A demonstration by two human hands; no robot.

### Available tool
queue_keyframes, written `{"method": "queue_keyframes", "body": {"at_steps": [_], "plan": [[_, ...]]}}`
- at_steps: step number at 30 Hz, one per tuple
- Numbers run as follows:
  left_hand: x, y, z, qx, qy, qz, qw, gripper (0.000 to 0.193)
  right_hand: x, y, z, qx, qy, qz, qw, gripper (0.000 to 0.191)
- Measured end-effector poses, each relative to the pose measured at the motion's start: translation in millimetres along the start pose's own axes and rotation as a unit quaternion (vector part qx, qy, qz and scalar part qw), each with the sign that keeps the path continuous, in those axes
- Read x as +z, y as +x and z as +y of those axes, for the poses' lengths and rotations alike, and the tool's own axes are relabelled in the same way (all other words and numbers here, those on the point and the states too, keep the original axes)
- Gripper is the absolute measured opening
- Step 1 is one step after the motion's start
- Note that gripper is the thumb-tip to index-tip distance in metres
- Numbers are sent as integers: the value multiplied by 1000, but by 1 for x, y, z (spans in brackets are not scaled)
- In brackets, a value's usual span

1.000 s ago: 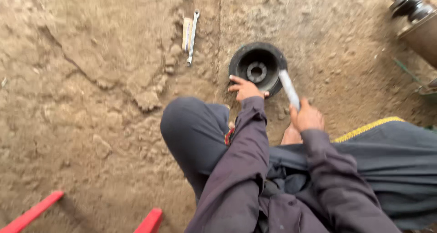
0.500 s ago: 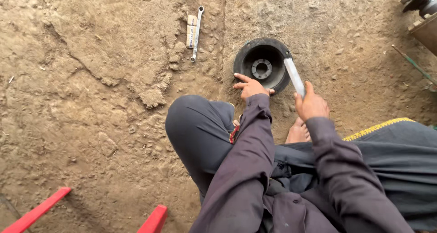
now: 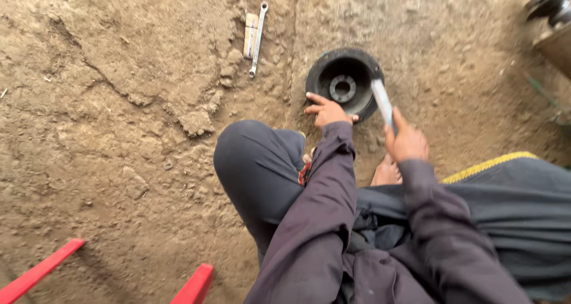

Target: The person sits on the ground holding a round black metal component steady with one hand and repeatedly runs a flat file along its rim with the other hand, working around the edge of the part. A wrench lies on the ground nearby and is not used.

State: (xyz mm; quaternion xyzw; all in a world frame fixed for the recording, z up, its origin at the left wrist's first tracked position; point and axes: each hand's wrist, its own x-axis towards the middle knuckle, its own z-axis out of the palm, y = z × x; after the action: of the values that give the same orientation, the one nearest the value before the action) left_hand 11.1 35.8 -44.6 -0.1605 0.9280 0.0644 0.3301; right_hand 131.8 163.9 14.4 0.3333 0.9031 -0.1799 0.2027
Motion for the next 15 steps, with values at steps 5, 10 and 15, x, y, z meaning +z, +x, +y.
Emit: {"method": "queue_keyframes", "body": {"at_steps": [5, 10, 15], "plan": [[-4, -1, 0, -6, -7, -15, 1000, 169, 0, 0, -1, 34, 22, -46, 998, 61], [-5, -3, -3, 0, -18, -16, 1000, 168, 1, 1, -1, -9, 17, 20, 1000, 57], [-5, -1, -3, 2, -26, -15, 1000, 169, 3, 5, -2, 23, 19, 8, 1000, 58]]}}
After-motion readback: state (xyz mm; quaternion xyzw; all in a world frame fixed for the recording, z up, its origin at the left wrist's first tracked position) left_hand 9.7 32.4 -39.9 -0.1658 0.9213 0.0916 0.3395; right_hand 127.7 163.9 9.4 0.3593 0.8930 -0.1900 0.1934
